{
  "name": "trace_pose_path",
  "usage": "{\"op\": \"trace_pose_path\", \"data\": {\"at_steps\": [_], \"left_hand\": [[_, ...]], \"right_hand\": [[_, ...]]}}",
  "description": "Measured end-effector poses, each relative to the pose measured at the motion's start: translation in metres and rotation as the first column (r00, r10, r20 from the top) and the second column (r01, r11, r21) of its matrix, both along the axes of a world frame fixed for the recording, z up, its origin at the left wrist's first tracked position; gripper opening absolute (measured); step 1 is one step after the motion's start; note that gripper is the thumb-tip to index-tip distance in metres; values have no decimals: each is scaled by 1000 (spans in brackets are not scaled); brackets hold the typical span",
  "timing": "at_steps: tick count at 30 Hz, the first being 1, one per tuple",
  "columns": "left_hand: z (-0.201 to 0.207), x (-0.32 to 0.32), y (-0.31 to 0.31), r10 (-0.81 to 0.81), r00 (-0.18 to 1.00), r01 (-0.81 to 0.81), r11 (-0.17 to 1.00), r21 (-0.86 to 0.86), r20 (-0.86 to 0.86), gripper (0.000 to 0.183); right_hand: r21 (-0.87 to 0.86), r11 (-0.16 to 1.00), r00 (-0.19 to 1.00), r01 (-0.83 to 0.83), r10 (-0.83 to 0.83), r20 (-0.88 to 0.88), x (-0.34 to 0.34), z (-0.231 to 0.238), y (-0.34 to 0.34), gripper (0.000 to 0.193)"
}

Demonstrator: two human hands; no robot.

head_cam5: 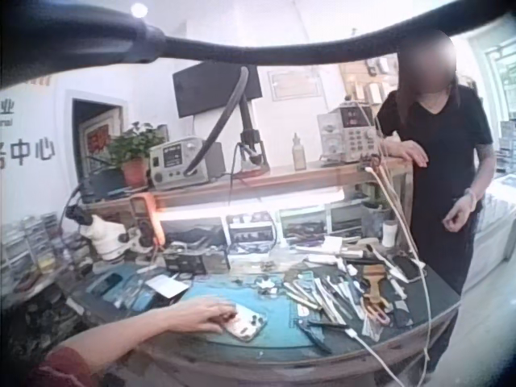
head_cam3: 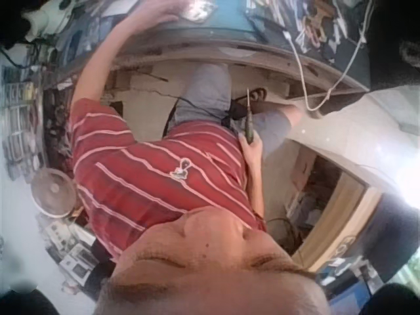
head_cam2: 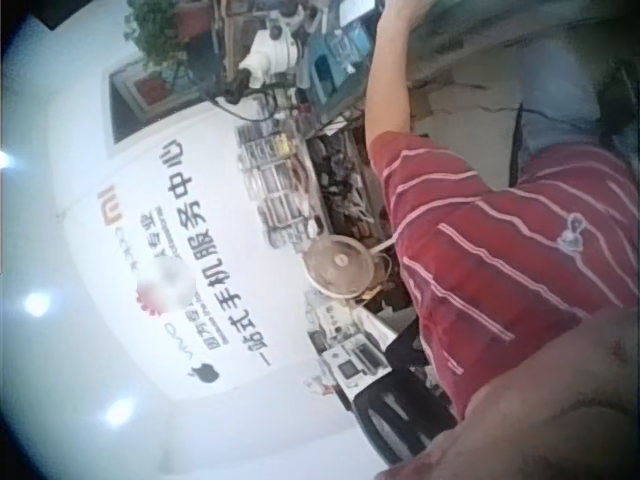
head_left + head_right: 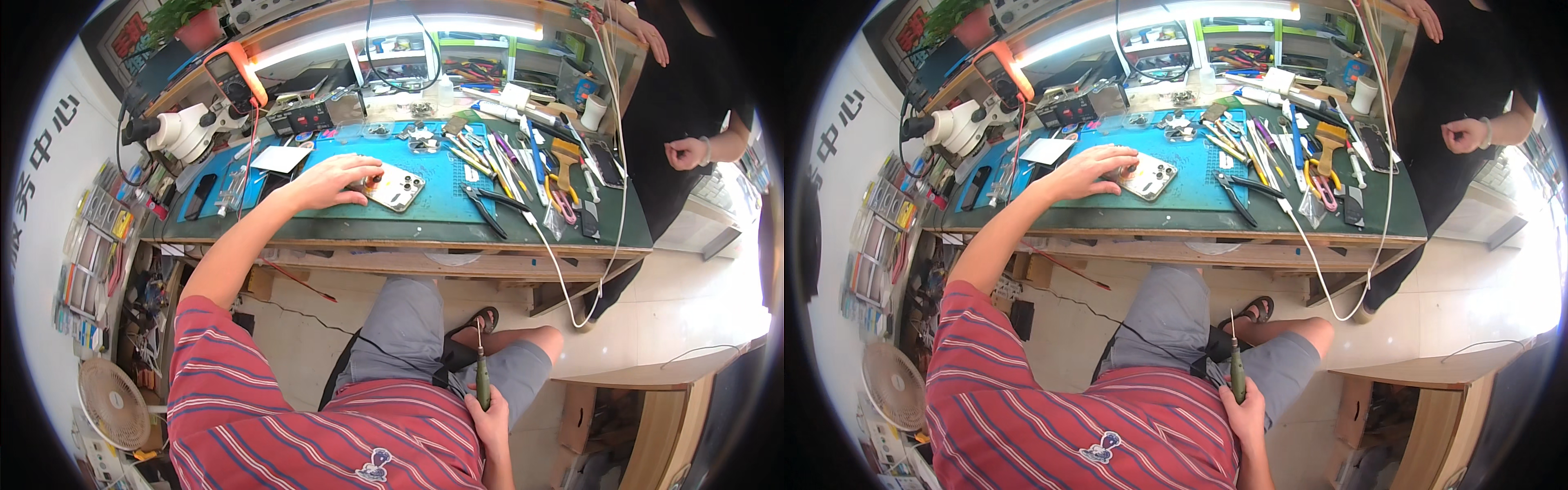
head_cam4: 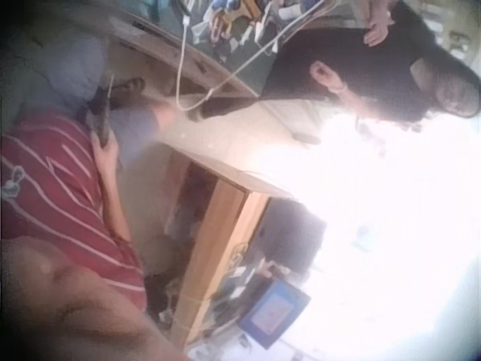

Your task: The person uses a soldering iron to work on the internal components of a disassembled smartphone placed on a blue mat. They repeatedly apply the soldering iron to the phone's circuitry while holding the device steady with their other hand.

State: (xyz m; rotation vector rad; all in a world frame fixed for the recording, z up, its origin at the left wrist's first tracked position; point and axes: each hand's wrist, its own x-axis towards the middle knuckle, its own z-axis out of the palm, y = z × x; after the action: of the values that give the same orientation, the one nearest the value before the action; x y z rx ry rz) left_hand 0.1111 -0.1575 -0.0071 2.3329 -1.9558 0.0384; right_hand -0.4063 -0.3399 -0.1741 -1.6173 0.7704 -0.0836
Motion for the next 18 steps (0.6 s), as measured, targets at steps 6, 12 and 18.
{"op": "trace_pose_path", "data": {"at_steps": [6, 12, 18], "left_hand": [[-12, 18, -4, -175, 951, 214, 967, -136, 255, 62], [-7, 28, -25, -53, 959, 156, 919, -362, 279, 49], [4, 21, -57, 18, 995, 33, 878, -477, 102, 34]], "right_hand": [[21, 996, 996, 84, -83, -23, 20, -7, 13, 28], [-54, 997, 991, 61, -67, -113, 30, -6, 19, 31], [-80, 992, 993, 97, -102, -63, 31, -4, 20, 31]]}}
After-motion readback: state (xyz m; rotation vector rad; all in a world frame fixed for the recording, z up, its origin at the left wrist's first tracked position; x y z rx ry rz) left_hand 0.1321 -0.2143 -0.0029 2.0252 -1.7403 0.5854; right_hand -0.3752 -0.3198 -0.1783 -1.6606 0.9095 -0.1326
